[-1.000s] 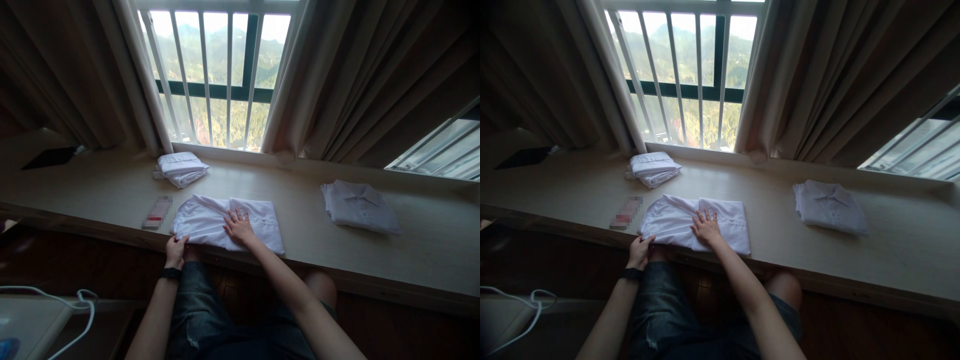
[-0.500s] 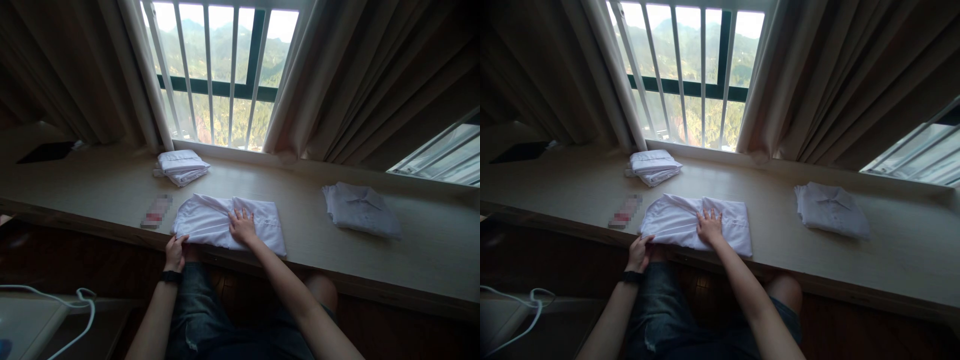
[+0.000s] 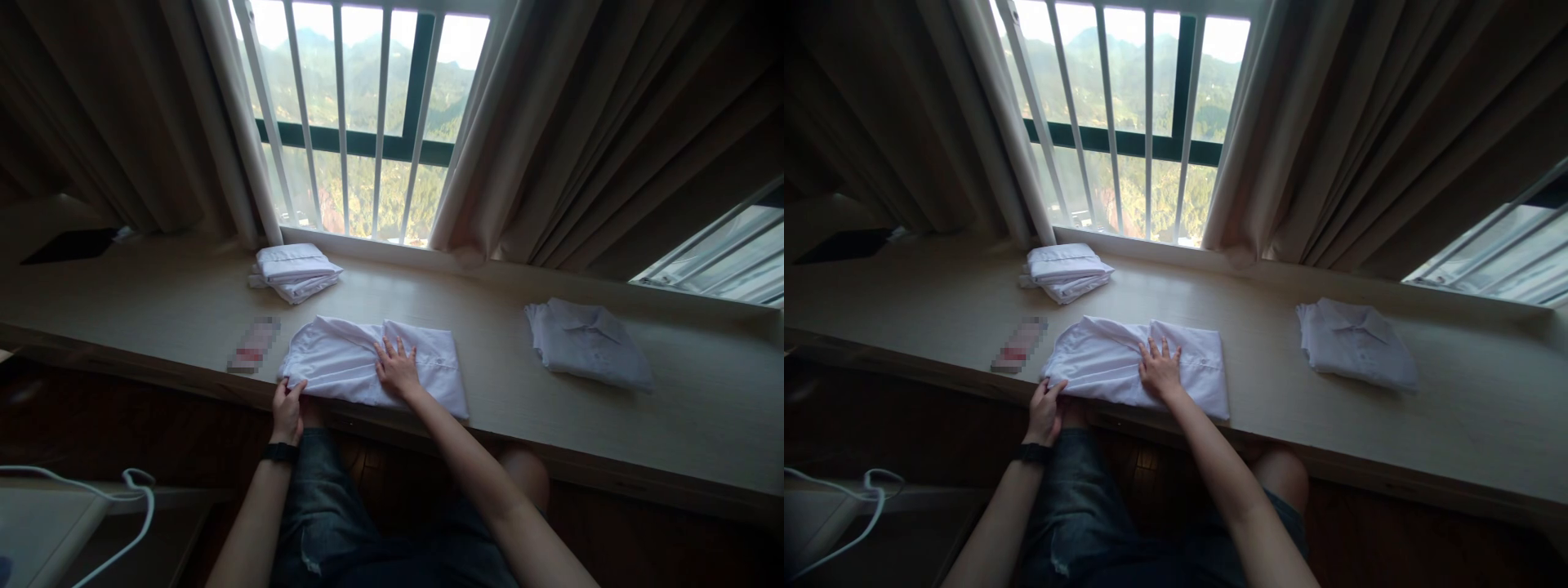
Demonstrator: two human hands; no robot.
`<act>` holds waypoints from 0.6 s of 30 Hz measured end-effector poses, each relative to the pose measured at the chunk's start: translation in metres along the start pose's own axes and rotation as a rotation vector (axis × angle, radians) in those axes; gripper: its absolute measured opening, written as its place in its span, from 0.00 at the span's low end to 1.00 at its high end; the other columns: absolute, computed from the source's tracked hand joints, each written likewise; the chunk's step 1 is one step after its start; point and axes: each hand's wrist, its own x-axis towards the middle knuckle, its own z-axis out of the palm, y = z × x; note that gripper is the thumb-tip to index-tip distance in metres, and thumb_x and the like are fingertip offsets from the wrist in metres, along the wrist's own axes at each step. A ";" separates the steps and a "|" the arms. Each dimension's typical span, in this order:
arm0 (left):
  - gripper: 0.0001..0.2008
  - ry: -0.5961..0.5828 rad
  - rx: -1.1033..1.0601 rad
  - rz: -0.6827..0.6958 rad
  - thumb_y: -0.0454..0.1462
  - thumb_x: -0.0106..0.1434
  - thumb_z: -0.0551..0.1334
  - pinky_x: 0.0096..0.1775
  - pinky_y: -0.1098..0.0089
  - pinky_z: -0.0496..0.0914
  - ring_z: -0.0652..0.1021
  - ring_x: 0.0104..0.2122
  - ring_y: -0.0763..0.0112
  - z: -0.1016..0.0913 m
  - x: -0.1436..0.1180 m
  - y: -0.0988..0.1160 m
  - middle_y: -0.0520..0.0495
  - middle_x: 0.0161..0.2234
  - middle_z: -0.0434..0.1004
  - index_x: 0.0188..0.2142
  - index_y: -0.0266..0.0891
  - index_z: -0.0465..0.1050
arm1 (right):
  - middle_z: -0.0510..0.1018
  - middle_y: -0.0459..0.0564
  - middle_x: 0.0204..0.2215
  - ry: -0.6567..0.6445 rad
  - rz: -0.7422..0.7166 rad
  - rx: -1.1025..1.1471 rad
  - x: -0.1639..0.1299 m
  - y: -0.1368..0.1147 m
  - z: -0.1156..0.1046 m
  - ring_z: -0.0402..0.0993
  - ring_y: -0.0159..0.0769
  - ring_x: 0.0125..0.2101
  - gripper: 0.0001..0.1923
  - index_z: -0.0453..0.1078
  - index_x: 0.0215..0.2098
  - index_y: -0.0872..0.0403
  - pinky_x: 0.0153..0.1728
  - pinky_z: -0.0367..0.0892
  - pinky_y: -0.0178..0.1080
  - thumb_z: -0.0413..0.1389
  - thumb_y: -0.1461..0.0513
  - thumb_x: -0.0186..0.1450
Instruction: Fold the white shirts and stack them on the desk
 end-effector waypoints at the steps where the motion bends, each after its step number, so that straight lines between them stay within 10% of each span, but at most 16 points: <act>1: 0.22 0.032 -0.004 0.031 0.30 0.49 0.71 0.37 0.72 0.71 0.76 0.34 0.74 0.002 -0.001 0.000 0.52 0.38 0.75 0.43 0.40 0.70 | 0.44 0.44 0.73 0.031 -0.008 -0.003 -0.001 -0.002 0.000 0.32 0.53 0.72 0.30 0.50 0.72 0.41 0.64 0.32 0.70 0.40 0.51 0.73; 7: 0.27 0.236 -0.120 0.070 0.26 0.48 0.73 0.38 0.70 0.73 0.77 0.35 0.75 0.015 -0.002 0.006 0.52 0.40 0.73 0.43 0.41 0.63 | 0.47 0.44 0.72 -0.108 0.014 0.063 -0.006 -0.002 -0.001 0.33 0.55 0.71 0.31 0.53 0.71 0.41 0.64 0.30 0.70 0.38 0.45 0.73; 18: 0.20 -0.104 -0.116 -0.080 0.29 0.50 0.71 0.50 0.62 0.75 0.80 0.41 0.65 0.031 0.000 0.015 0.49 0.41 0.81 0.44 0.38 0.77 | 0.44 0.47 0.73 -0.013 0.070 0.023 0.021 -0.019 0.009 0.29 0.54 0.72 0.33 0.45 0.74 0.48 0.64 0.28 0.70 0.36 0.48 0.74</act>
